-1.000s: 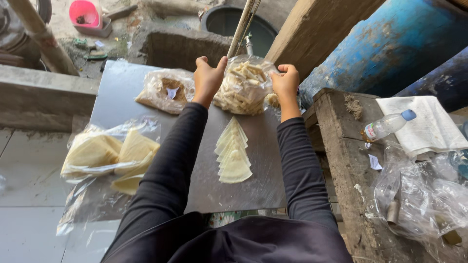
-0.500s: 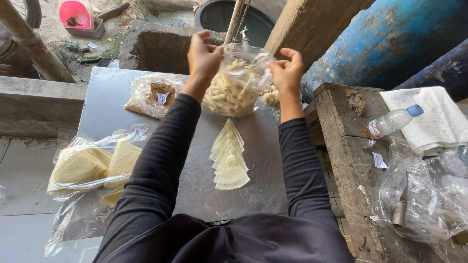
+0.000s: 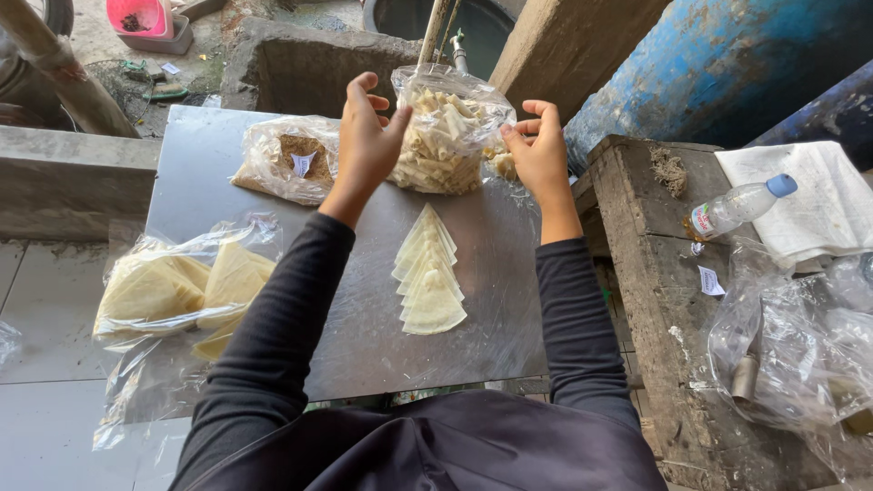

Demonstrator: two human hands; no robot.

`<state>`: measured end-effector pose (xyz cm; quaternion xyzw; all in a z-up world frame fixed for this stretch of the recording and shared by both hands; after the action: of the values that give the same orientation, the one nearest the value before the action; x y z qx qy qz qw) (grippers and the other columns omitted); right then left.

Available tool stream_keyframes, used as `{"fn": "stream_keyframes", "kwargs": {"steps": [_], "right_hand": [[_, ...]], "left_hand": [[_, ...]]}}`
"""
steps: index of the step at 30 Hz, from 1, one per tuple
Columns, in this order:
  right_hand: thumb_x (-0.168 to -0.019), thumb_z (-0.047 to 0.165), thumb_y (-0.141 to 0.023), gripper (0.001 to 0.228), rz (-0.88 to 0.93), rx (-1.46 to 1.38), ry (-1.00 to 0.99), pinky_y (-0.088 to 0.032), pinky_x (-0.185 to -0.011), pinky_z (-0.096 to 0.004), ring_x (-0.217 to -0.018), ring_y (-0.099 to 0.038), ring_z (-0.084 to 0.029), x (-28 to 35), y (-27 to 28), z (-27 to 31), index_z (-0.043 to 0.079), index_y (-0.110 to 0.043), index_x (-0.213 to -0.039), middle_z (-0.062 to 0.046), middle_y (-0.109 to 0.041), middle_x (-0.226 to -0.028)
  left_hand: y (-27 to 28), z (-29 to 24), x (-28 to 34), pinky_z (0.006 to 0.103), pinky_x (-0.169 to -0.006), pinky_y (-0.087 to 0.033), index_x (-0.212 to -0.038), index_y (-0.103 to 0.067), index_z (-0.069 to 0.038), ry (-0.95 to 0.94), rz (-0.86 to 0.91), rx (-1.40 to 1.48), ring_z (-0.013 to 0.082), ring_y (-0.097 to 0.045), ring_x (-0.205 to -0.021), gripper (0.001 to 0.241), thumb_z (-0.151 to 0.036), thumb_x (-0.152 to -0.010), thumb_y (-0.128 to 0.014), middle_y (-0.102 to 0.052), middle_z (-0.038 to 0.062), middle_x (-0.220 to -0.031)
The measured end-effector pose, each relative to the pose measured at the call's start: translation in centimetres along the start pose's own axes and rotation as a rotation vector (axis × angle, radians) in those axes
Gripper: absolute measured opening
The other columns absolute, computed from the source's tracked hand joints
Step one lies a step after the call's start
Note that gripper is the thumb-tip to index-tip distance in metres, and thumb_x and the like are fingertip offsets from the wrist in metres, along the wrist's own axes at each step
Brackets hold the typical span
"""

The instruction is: The person places small amounts of a prepared filling onto triangular dough sheets and then folds the sheets into smaller triangular parcels.

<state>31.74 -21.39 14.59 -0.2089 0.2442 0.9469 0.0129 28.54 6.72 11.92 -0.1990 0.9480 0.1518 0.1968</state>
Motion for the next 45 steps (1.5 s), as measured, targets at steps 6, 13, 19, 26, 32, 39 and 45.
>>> {"fn": "stream_keyframes", "kwargs": {"steps": [6, 13, 19, 26, 32, 39, 45], "right_hand": [[-0.094, 0.012, -0.077, 0.046, -0.065, 0.155, 0.083, -0.057, -0.073, -0.029, -0.081, -0.065, -0.012, 1.8, 0.7, 1.8, 0.003, -0.053, -0.132, -0.008, -0.067, -0.102], [-0.089, 0.007, -0.078, 0.028, 0.034, 0.255, 0.221, -0.052, -0.073, -0.033, -0.080, -0.061, -0.020, 11.8, 0.0, 5.4, 0.003, -0.063, -0.112, -0.010, -0.063, -0.094], [-0.082, 0.008, -0.078, 0.024, 0.237, 0.211, 0.095, -0.054, -0.074, -0.035, -0.085, -0.066, -0.025, 24.2, -3.0, 7.6, 0.003, -0.069, -0.104, -0.011, -0.065, -0.100], [-0.079, 0.015, -0.080, 0.024, 0.196, 0.389, 0.159, -0.047, -0.086, -0.043, -0.097, -0.062, -0.031, 28.3, -8.2, 7.5, 0.005, -0.070, -0.099, -0.010, -0.064, -0.098], [-0.092, 0.010, -0.069, 0.008, 0.148, 0.404, 0.191, -0.048, -0.087, -0.042, -0.096, -0.064, -0.030, 28.3, -9.1, 5.5, 0.005, -0.067, -0.098, -0.010, -0.066, -0.099], [-0.104, 0.015, -0.061, 0.013, -0.073, -0.142, -0.157, -0.050, -0.070, -0.023, -0.077, -0.058, -0.005, 23.2, -3.9, 2.5, 0.003, -0.064, -0.101, 0.003, -0.066, -0.087], [-0.103, 0.020, -0.067, 0.020, -0.036, -0.091, -0.079, -0.047, -0.071, -0.019, -0.078, -0.055, -0.002, 18.4, -0.2, 5.2, 0.001, -0.071, -0.106, 0.004, -0.067, -0.089]], "left_hand": [[0.9, -3.0, 3.8, 0.0359, -0.084, -0.055, -0.143, -0.043, 0.002, -0.146, -0.059, -0.085, 0.0242, -0.064, -0.102, 0.065, -0.018, -0.092, -0.078, -0.058, 0.017, -0.124], [3.2, -3.6, 15.3, 0.0453, -0.072, -0.051, -0.125, -0.053, -0.007, -0.086, 0.167, -0.366, 0.0355, -0.066, -0.085, 0.052, -0.023, -0.083, -0.081, -0.069, 0.016, -0.091], [4.4, -1.9, 24.2, 0.0442, -0.080, -0.052, -0.126, -0.058, -0.007, -0.037, 0.333, -0.321, 0.0336, -0.069, -0.092, 0.043, -0.006, -0.084, -0.067, -0.074, 0.011, -0.096], [4.0, -0.5, 25.1, 0.0425, -0.080, -0.050, -0.121, -0.064, -0.008, -0.015, 0.305, -0.304, 0.0282, -0.069, -0.090, 0.038, -0.006, -0.082, -0.068, -0.076, 0.005, -0.090], [4.3, -0.6, 25.2, 0.0403, -0.080, -0.049, -0.121, -0.065, -0.009, -0.024, 0.290, -0.274, 0.0245, -0.070, -0.089, 0.037, -0.009, -0.084, -0.071, -0.077, 0.003, -0.088], [4.4, -0.4, 25.5, 0.0399, -0.079, -0.048, -0.120, -0.064, -0.010, -0.055, 0.283, -0.267, 0.0232, -0.069, -0.091, 0.037, -0.010, -0.084, -0.071, -0.075, 0.000, -0.088], [4.5, -0.4, 25.6, 0.0402, -0.080, -0.046, -0.122, -0.062, -0.013, -0.025, 0.343, -0.297, 0.0229, -0.068, -0.093, 0.038, -0.011, -0.085, -0.072, -0.075, -0.001, -0.094]]}}
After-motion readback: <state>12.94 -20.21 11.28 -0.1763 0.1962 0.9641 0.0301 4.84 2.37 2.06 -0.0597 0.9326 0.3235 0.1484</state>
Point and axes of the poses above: each hand's wrist, its own x-axis away from the middle knuckle, its own y-axis out of the back of the hand, z = x × y, the point moved 3 cm from there along -x, towards the middle knuckle
